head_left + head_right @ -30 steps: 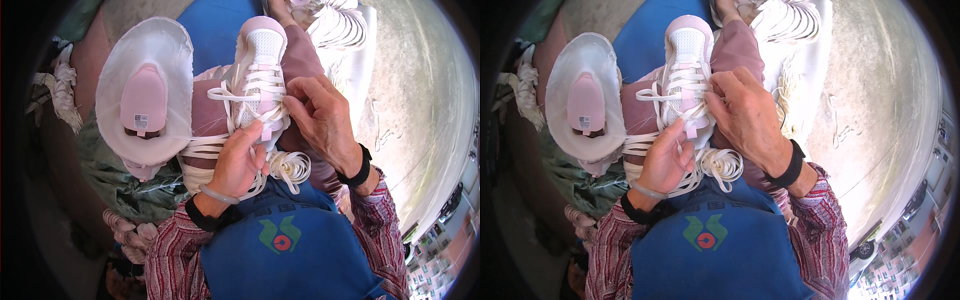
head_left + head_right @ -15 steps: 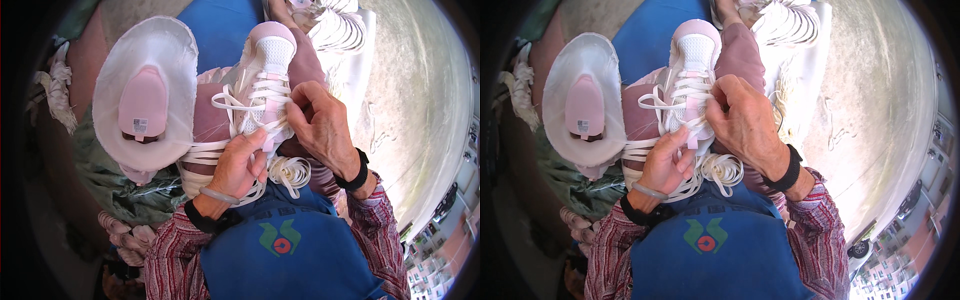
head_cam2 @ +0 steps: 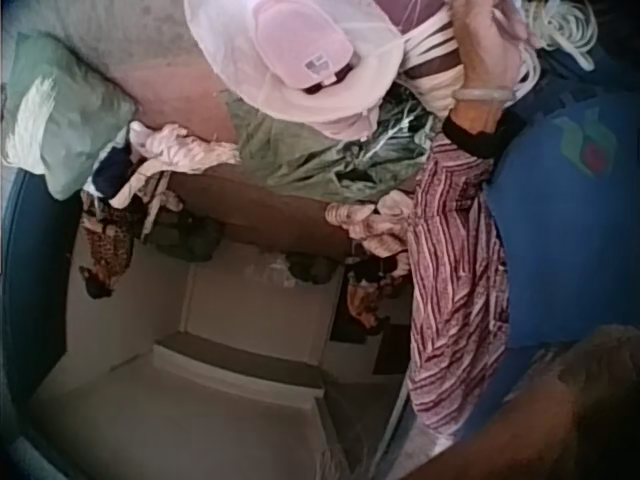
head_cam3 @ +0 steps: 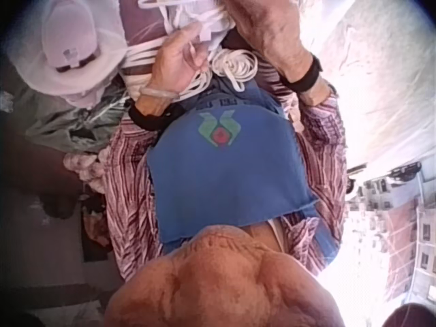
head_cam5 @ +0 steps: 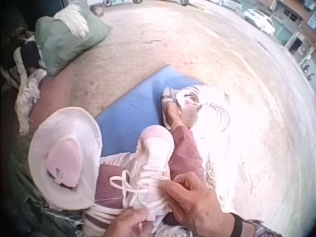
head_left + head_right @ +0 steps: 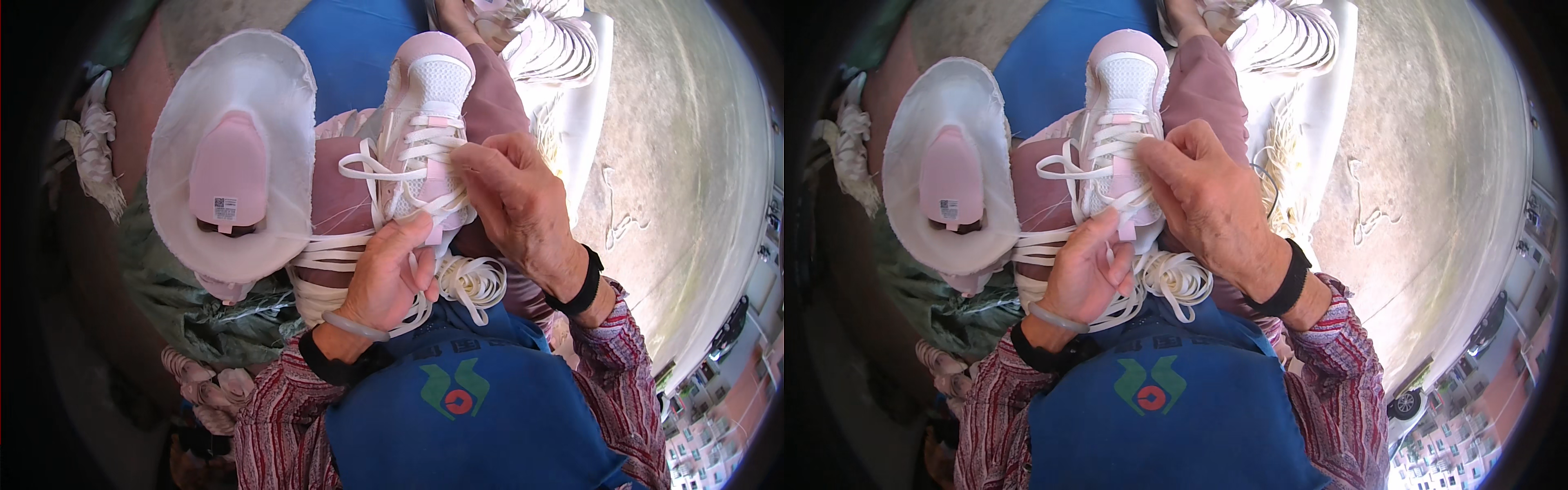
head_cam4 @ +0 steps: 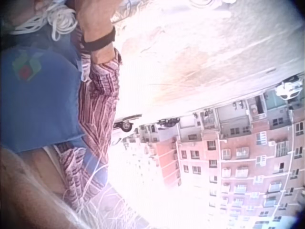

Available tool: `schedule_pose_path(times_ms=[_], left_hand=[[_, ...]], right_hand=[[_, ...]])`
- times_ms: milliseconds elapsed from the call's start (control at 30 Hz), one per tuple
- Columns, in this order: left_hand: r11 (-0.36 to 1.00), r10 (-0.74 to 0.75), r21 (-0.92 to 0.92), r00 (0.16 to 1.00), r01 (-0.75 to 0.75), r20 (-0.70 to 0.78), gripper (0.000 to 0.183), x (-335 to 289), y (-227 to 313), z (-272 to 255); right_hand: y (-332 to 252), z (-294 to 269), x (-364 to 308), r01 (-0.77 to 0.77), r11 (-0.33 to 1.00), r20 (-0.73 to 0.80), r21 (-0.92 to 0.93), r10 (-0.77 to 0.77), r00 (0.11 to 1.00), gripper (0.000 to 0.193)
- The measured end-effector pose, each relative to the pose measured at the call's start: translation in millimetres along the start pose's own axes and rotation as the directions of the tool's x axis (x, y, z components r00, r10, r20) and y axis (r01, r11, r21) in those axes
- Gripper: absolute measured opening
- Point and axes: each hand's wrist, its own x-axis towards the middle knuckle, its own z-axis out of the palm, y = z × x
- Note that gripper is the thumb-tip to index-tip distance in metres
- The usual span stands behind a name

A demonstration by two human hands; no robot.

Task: Lacing newly manufactured pink sneakers while seated.

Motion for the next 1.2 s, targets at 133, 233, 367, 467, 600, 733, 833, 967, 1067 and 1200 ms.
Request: schedule_pose_path(times_ms=[133,233,367,467,600,733,833,967,1067,1200], left_hand=[[0.999,-0.018,-0.046,0.999,0.020,0.036,0.032,-3,2,-2],[0.998,-0.013,-0.063,1.000,0.015,0.028,0.034,-1,1,-1],[0.999,-0.029,-0.034,0.999,0.029,0.015,0.035,2,1,-2],[0.999,-0.035,-0.037,0.999,0.036,0.029,0.034,3,0,-4],[0.999,-0.037,-0.032,0.998,0.038,0.051,0.033,4,-1,-7],[0.999,-0.035,-0.028,0.999,0.035,0.029,0.034,4,-1,-6],[0.999,-0.029,-0.031,0.999,0.030,0.030,0.033,5,-1,-4],[0.999,-0.019,-0.029,1.000,0.019,0.016,0.032,5,-1,-1],[1.000,-0.016,0.012,1.000,0.017,-0.012,0.041,3,-2,-1],[0.999,-0.011,0.048,0.999,0.013,-0.044,0.042,-11,2,2]], right_hand=[[-1,0,0,0.093,0.991,0.040,-0.095,-0.089,0.995,0.023],[-1,-2,3,0.106,0.986,0.045,-0.130,-0.101,0.994,0.025],[-9,-2,1,0.114,0.980,0.091,-0.166,-0.100,0.991,0.027],[-9,-1,0,0.129,0.982,0.106,-0.138,-0.115,0.988,0.028],[-11,-2,3,0.177,0.963,0.113,-0.203,-0.157,0.981,0.031],[-7,-4,-2,0.134,0.982,0.068,-0.135,-0.125,0.990,0.026],[3,-5,-7,0.085,0.993,0.008,-0.082,-0.084,0.996,0.020],[4,-9,-7,-0.032,0.999,0.007,-0.009,0.032,0.999,0.023],[5,-7,-5,0.020,1.000,0.008,-0.021,-0.020,1.000,0.020],[-1,-12,-6,-0.055,0.997,-0.023,-0.060,0.054,0.998,0.017]])
